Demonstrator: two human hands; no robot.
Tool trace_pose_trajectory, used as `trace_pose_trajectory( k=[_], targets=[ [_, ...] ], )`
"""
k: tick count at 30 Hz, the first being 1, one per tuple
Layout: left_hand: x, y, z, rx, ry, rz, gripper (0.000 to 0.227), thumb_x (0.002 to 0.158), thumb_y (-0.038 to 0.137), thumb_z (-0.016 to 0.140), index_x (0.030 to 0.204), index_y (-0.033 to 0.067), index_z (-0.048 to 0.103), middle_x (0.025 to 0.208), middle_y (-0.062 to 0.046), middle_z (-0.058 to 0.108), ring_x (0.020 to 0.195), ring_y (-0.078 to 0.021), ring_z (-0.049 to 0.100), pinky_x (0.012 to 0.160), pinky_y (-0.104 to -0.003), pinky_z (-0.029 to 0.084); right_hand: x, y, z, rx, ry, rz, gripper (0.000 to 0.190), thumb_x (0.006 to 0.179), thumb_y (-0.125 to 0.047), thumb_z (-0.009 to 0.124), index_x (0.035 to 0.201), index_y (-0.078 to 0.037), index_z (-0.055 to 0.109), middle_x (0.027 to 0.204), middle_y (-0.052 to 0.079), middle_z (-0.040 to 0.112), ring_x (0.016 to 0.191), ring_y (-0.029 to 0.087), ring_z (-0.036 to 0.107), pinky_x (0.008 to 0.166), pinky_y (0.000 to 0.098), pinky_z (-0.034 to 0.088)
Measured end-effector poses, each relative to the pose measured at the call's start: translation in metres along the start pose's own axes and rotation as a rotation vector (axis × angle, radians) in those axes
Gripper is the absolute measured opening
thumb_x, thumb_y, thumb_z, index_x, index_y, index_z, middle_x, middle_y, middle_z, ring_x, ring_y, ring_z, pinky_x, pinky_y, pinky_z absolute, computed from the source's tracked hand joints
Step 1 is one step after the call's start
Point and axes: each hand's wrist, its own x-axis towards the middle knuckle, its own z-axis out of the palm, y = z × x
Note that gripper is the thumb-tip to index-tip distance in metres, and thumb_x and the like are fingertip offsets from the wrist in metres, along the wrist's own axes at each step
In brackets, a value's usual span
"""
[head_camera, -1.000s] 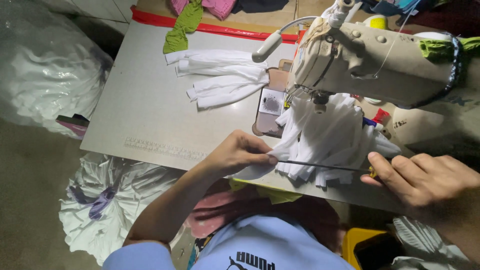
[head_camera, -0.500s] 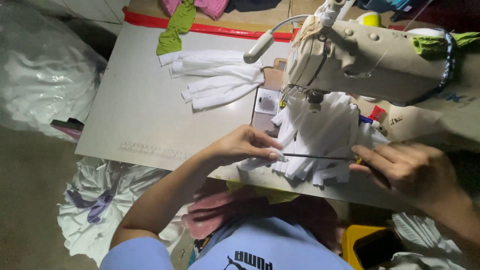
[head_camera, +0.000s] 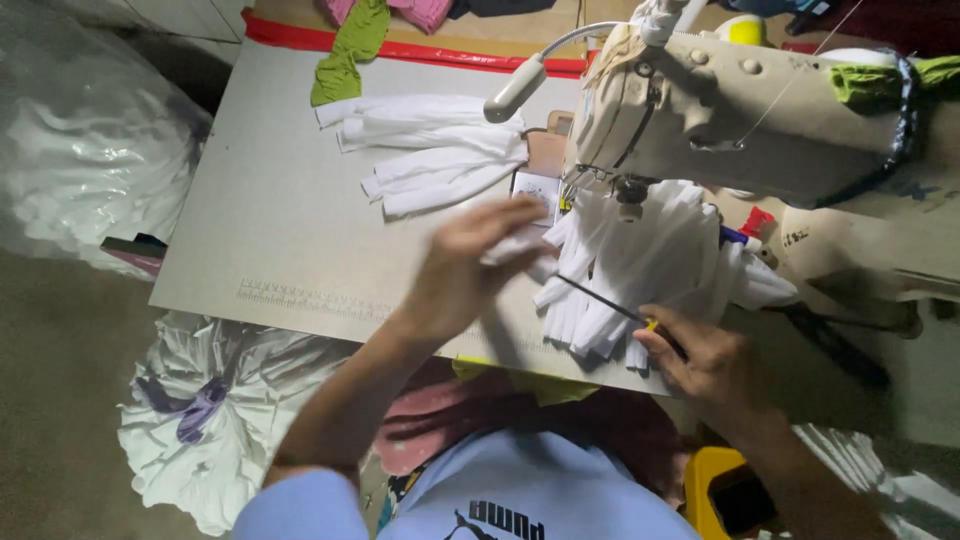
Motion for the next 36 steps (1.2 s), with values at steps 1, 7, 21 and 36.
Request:
trace_pose_trajectory(
  k=[1,7,21,36],
  targets=[
    [-0.01,-0.001,-0.004,-0.001,-0.002,0.001,0.034,0.074,0.009,0.07,0.106,0.0067,0.06,0.107,-0.012,0.06,0.102,-0.0297,0.057,0.082,-0.036,0.05,-0.003,-0.005,0.004,0.0,0.001,0.002,0.032,0.079,-0.04,0.053,0.107,-0.027,0.061,0.066,0.003,0.064,0.062,0.021,0.063,0.055,0.0288,0.051],
    [-0.032,-0.001,0.021,-0.308,0.045,-0.572,0.067,0.083,0.054,0.022,0.093,0.0016,0.063,0.081,-0.016,0.065,0.076,-0.0223,0.062,0.066,-0.029,0.05,-0.003,-0.053,0.013,0.276,0.124,-0.09,0.033,0.084,-0.028,0.047,0.102,-0.003,0.058,0.091,0.012,0.065,0.074,0.019,0.065,0.065,0.0275,0.054],
    [-0.057,0.023,0.095,-0.605,0.078,-0.474,0.039,0.09,0.028,0.035,0.083,-0.0017,0.059,0.073,-0.013,0.063,0.058,-0.0198,0.062,0.042,-0.028,0.051,-0.011,-0.095,0.034,0.926,0.043,0.284,0.041,0.086,-0.04,0.038,0.063,-0.008,0.049,0.045,0.002,0.048,0.04,0.011,0.044,0.04,0.0256,0.038],
    [-0.062,-0.005,0.08,-0.76,0.059,-0.442,0.044,0.09,0.044,0.036,0.092,0.0046,0.056,0.092,-0.011,0.06,0.089,-0.02,0.057,0.077,-0.03,0.042,-0.003,-0.093,0.038,0.95,-0.081,0.279,0.035,0.086,-0.034,0.04,0.09,-0.005,0.059,0.051,0.0,0.042,0.038,0.009,0.038,0.035,0.0205,0.035]
  ],
)
